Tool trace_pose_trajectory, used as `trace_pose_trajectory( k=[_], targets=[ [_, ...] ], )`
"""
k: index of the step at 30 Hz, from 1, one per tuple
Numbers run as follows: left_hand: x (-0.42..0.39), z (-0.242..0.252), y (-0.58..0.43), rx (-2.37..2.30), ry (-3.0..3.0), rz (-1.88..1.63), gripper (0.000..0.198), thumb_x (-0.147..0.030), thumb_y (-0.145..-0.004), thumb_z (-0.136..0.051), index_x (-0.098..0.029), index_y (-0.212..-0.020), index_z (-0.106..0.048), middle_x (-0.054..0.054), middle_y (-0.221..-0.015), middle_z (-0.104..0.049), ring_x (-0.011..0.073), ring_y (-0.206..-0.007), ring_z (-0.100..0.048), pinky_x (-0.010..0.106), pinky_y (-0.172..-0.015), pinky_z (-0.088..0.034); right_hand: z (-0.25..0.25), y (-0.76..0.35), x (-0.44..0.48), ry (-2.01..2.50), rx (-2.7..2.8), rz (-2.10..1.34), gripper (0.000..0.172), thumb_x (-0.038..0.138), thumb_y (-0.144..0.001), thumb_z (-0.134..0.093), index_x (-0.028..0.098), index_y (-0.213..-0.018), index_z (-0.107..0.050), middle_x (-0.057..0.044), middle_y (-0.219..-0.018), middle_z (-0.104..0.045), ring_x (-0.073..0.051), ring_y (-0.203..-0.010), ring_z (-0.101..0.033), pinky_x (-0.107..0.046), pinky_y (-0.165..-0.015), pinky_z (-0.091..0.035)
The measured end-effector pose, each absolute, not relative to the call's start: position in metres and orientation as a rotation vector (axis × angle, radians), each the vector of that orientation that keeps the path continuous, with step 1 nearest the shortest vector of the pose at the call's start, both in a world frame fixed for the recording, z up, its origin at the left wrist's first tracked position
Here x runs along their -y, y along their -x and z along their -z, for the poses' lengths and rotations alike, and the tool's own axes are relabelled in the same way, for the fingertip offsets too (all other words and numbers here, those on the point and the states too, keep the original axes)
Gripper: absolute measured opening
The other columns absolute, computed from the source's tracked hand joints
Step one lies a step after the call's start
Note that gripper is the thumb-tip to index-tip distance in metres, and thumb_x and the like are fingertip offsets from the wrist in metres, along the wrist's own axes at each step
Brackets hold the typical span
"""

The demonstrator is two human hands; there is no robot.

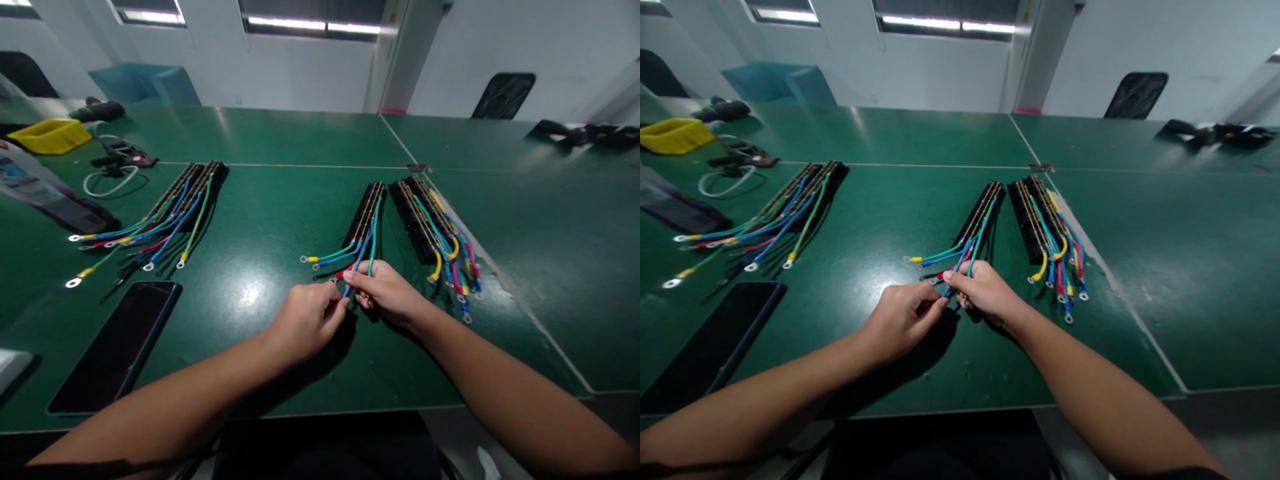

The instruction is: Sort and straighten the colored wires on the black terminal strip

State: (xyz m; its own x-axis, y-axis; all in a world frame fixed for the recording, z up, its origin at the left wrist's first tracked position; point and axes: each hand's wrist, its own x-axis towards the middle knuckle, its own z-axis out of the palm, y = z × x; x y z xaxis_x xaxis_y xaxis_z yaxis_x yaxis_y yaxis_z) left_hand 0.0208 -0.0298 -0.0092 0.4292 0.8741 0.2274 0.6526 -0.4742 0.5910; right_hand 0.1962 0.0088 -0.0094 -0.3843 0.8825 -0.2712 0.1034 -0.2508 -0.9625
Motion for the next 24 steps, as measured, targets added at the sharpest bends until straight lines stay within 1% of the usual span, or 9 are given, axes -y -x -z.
trace_pose_trajectory(
  k=[6,13,16,24],
  targets=[
    [0.0279,0.0093,-0.0207,-1.316,-2.227,-0.741,0.022,-0.032,-0.087,-0.056,-0.016,-0.072,-0.059,0.000,-0.061,-0.059,0.0095,-0.051,-0.047,0.022,-0.053,-0.029,0.0093,-0.1967,-0.0096,1.202,1.433,-1.687,0.032,0.042,-0.081,-0.063,0.015,-0.069,-0.054,0.005,-0.042,-0.047,-0.006,-0.036,-0.039,-0.018,-0.037,-0.026],
    [0.0280,0.0092,-0.0207,-1.259,-2.296,-0.691,0.024,-0.030,-0.092,-0.047,-0.016,-0.077,-0.060,0.000,-0.061,-0.057,0.0098,-0.051,-0.045,0.023,-0.053,-0.027,0.0107,-0.1978,-0.0101,1.201,1.430,-1.700,0.032,0.042,-0.082,-0.063,0.015,-0.068,-0.055,0.005,-0.043,-0.047,-0.006,-0.036,-0.039,-0.018,-0.037,-0.026],
    [0.0275,0.0094,-0.0205,-1.244,-2.332,-0.678,0.023,-0.029,-0.092,-0.046,-0.016,-0.077,-0.059,0.001,-0.062,-0.058,0.0104,-0.052,-0.045,0.023,-0.054,-0.027,0.0109,-0.1975,-0.0099,1.192,1.411,-1.716,0.031,0.042,-0.081,-0.064,0.015,-0.070,-0.055,0.005,-0.044,-0.047,-0.006,-0.037,-0.039,-0.018,-0.037,-0.026],
    [0.0260,0.0076,-0.0211,-1.296,-2.241,-0.698,0.023,-0.034,-0.086,-0.057,-0.016,-0.071,-0.061,0.000,-0.059,-0.060,0.0101,-0.052,-0.050,0.022,-0.052,-0.029,0.0117,-0.1974,-0.0096,1.194,1.392,-1.709,0.032,0.042,-0.080,-0.065,0.015,-0.068,-0.054,0.005,-0.042,-0.047,-0.005,-0.035,-0.038,-0.018,-0.036,-0.025]
  ],
)
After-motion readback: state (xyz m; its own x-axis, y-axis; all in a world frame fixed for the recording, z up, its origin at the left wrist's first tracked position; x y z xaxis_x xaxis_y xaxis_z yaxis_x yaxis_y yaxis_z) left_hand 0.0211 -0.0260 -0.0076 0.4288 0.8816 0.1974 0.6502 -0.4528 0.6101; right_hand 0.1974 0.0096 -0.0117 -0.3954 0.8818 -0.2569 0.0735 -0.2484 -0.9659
